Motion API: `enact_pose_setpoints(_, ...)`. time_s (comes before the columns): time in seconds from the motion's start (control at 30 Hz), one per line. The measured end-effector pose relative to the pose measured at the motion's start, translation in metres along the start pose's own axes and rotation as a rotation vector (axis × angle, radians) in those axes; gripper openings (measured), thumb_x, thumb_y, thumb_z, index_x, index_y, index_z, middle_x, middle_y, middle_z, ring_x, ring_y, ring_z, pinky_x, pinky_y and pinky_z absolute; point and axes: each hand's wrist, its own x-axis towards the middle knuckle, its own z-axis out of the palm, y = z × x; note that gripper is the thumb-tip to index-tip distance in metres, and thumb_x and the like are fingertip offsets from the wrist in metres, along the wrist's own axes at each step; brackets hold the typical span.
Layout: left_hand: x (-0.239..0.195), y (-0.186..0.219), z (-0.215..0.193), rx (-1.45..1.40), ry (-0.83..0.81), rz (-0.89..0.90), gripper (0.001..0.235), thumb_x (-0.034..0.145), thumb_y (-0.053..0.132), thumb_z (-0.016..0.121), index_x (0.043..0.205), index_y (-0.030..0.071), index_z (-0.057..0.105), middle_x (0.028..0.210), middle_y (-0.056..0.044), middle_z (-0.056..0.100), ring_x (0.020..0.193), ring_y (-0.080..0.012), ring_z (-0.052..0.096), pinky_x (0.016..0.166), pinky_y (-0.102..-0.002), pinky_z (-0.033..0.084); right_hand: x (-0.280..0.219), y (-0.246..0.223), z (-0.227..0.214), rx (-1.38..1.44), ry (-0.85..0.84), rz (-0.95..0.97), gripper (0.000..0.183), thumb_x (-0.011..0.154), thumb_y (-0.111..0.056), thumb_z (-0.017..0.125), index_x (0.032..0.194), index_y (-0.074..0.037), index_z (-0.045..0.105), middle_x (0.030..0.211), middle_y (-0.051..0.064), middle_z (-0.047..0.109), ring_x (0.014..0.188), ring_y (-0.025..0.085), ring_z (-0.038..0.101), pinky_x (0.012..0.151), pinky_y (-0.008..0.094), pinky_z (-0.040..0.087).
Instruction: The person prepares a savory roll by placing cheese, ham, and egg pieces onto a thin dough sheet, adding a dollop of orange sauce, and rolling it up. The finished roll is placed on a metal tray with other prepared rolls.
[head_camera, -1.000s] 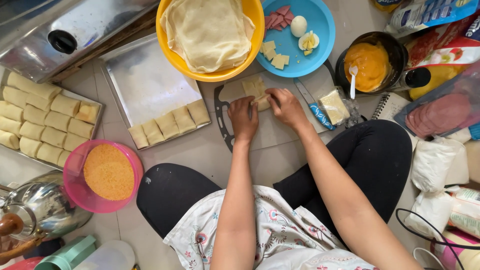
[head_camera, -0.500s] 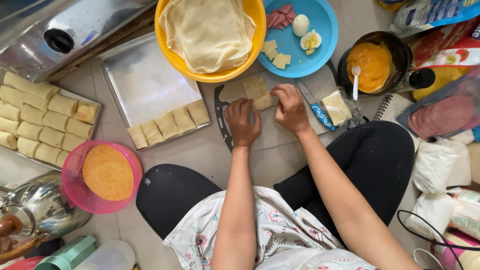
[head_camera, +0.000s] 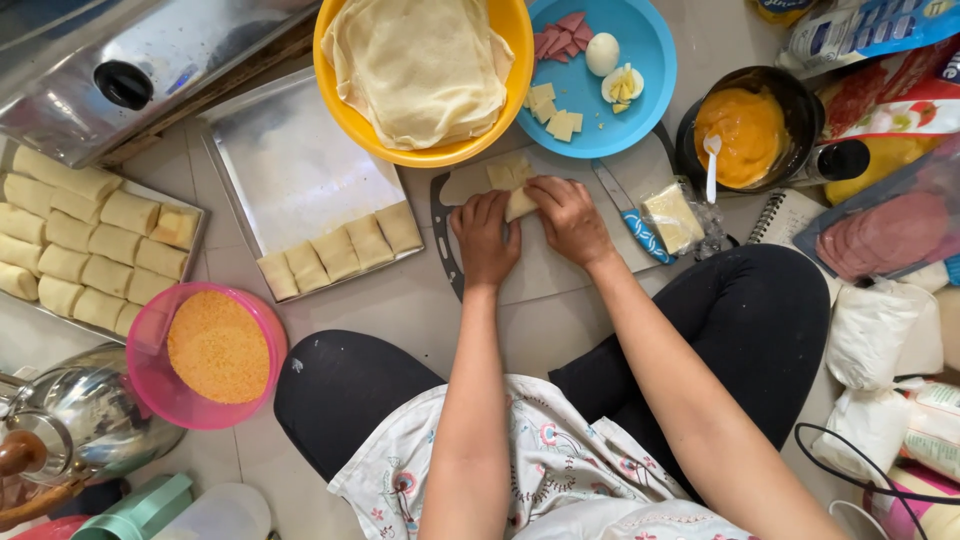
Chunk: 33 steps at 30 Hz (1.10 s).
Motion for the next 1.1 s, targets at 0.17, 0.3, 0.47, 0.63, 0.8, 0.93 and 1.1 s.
enact_pose_setpoints(0.17,0.01,-0.006,0.005,-0.091,-0.047,-0.12,0.032,0.075,0.016,0.059,0.106,0.01,0.053,0.098,-0.005,0.056,0.098,-0.0183,0.045,0.089,-0.036,0.026,0.018,-0.005,-0.01,0.071,-0.121,0.138,0.025,0.08,-0.007,0.049,0.105,-0.009,0.053,0.099,0.006,0.054,0.097,0.021,0.052,0.076,0.032,0.04)
enact_pose_setpoints(0.3,0.017,-0.004,0.0,-0.108,-0.092,-0.134,0.027,0.076,0.017,0.06,0.102,0.012,0.055,0.099,-0.003,0.056,0.099,-0.0185,0.044,0.089,-0.037,0.025,0.022,-0.003,-0.009,0.047,-0.193,0.14,0.04,0.065,-0.013,0.064,0.104,-0.009,0.054,0.105,0.006,0.05,0.099,0.024,0.049,0.073,0.035,0.041)
enact_pose_setpoints(0.47,0.013,-0.012,0.001,-0.127,-0.142,-0.127,0.029,0.072,0.015,0.063,0.1,0.014,0.056,0.094,0.0,0.056,0.097,-0.0167,0.045,0.089,-0.036,0.026,0.013,0.007,0.005,0.038,-0.116,0.126,0.026,0.071,-0.011,0.06,0.098,-0.01,0.056,0.096,0.005,0.051,0.092,0.022,0.052,0.071,0.032,0.042)
enact_pose_setpoints(0.63,0.003,-0.003,-0.009,-0.147,-0.099,-0.118,0.028,0.071,0.012,0.065,0.097,0.014,0.056,0.09,0.0,0.054,0.094,-0.0164,0.045,0.087,-0.035,0.028,0.007,-0.005,-0.005,0.124,-0.089,0.139,0.024,0.073,-0.008,0.059,0.097,-0.009,0.056,0.092,0.006,0.052,0.09,0.024,0.053,0.07,0.033,0.043)
enact_pose_setpoints(0.8,-0.026,0.005,-0.015,-0.207,-0.088,-0.172,0.028,0.069,0.017,0.068,0.095,0.017,0.058,0.086,0.003,0.055,0.089,-0.0136,0.047,0.086,-0.033,0.029,-0.006,-0.021,-0.025,0.238,-0.22,0.225,0.028,0.071,-0.007,0.062,0.098,-0.011,0.055,0.089,0.007,0.055,0.086,0.025,0.056,0.07,0.036,0.044)
enact_pose_setpoints(0.93,-0.037,0.003,-0.008,-0.25,-0.073,-0.243,0.032,0.071,0.019,0.067,0.1,0.013,0.055,0.086,-0.002,0.056,0.089,-0.0164,0.048,0.088,-0.034,0.029,-0.012,-0.022,-0.021,0.338,-0.222,0.269,0.031,0.07,-0.003,0.062,0.1,-0.007,0.053,0.089,0.013,0.056,0.085,0.031,0.057,0.071,0.039,0.046)
enact_pose_setpoints(1.1,-0.029,0.004,-0.003,-0.237,-0.049,-0.35,0.025,0.079,0.026,0.059,0.098,0.011,0.056,0.086,-0.003,0.057,0.086,-0.0176,0.049,0.085,-0.035,0.031,-0.005,-0.024,-0.02,0.326,-0.191,0.332,0.031,0.076,-0.009,0.06,0.105,-0.007,0.05,0.093,0.012,0.053,0.087,0.032,0.056,0.073,0.039,0.047)
